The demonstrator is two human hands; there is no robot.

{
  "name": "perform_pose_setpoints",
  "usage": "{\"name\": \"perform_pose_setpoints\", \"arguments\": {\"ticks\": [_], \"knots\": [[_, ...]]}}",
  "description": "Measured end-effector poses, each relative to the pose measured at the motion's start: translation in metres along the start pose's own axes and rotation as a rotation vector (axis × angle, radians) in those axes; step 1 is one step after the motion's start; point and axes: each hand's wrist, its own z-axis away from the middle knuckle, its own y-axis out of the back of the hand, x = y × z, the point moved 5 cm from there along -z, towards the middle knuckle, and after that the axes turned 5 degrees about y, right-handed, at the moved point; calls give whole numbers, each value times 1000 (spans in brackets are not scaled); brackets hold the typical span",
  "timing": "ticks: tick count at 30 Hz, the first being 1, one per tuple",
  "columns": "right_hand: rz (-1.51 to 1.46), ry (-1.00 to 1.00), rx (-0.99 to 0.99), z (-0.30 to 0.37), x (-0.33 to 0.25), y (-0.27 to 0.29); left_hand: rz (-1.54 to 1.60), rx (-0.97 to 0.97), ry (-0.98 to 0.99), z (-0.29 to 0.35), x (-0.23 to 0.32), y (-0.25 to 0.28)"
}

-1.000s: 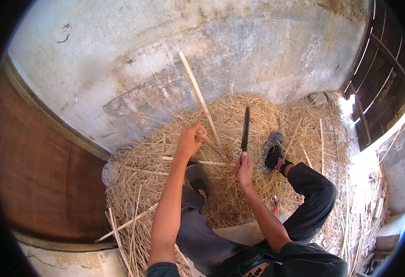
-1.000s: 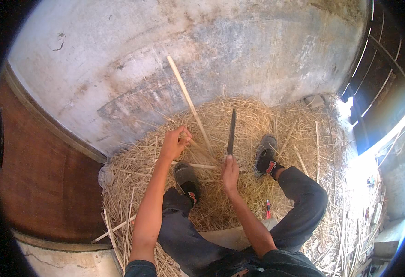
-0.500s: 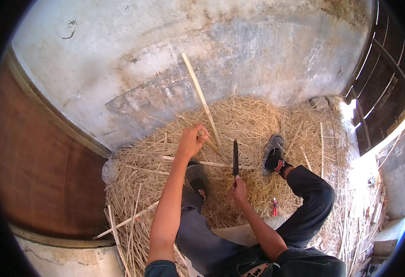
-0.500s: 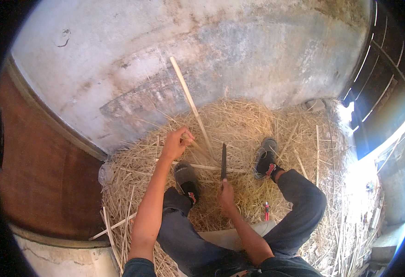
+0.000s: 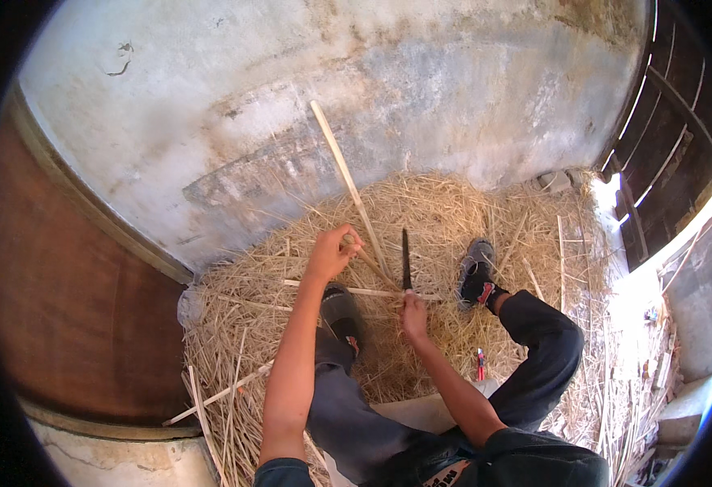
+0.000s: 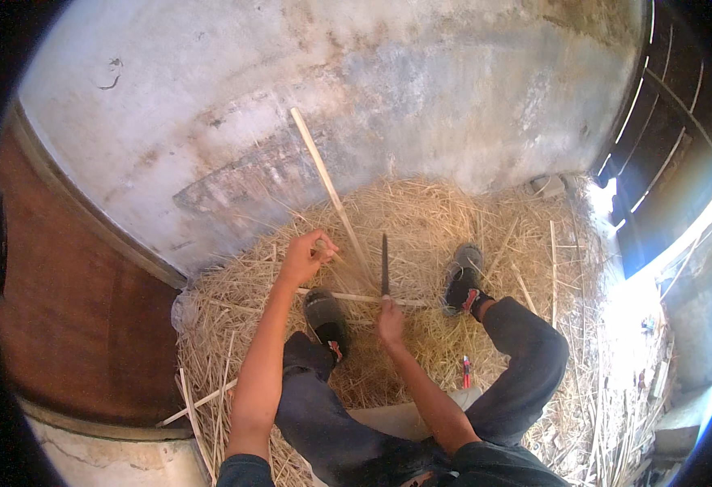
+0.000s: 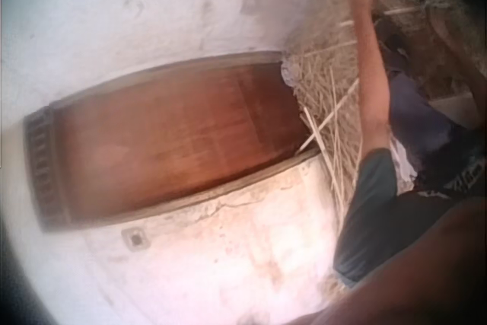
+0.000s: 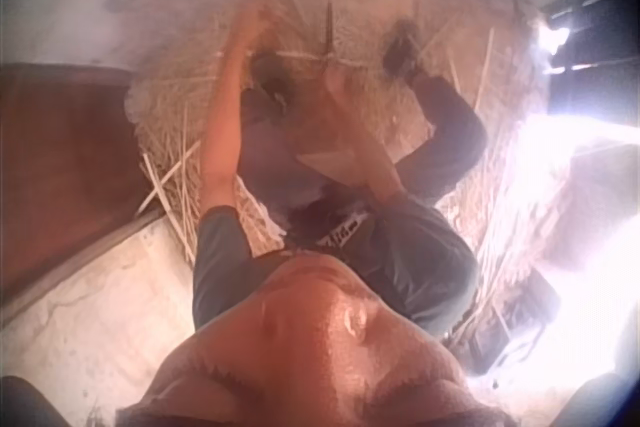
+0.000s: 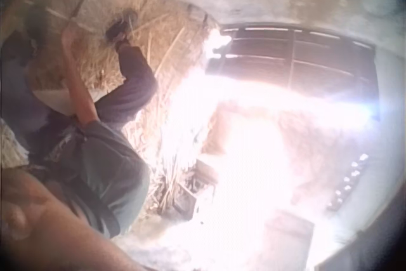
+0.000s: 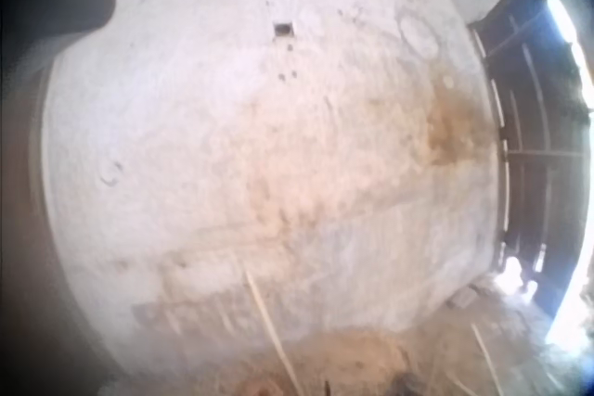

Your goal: The person sits on a hay-covered floor and uses a large knife to shave and split long bamboo sticks. They then switch to a red utility knife to further refine and smooth the bamboo pieces.

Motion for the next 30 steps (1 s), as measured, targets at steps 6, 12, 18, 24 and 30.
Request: {"name": "perform_pose_setpoints", "arguments": {"ticks": [6, 12, 18, 24, 30], "knots": [[54, 263, 100, 33, -47, -11, -63, 42, 0, 8, 0, -6], [265, -43, 0, 33, 52, 1, -210, -10, 128, -6, 2, -11], [-161, 177, 37, 18, -77, -12, -58, 73, 26, 5, -3, -4], [583, 110, 44, 13, 57, 23, -83, 20, -8, -21, 24, -25], [322, -100, -24, 68, 69, 31, -110, 37, 90, 5, 13, -1]]}}
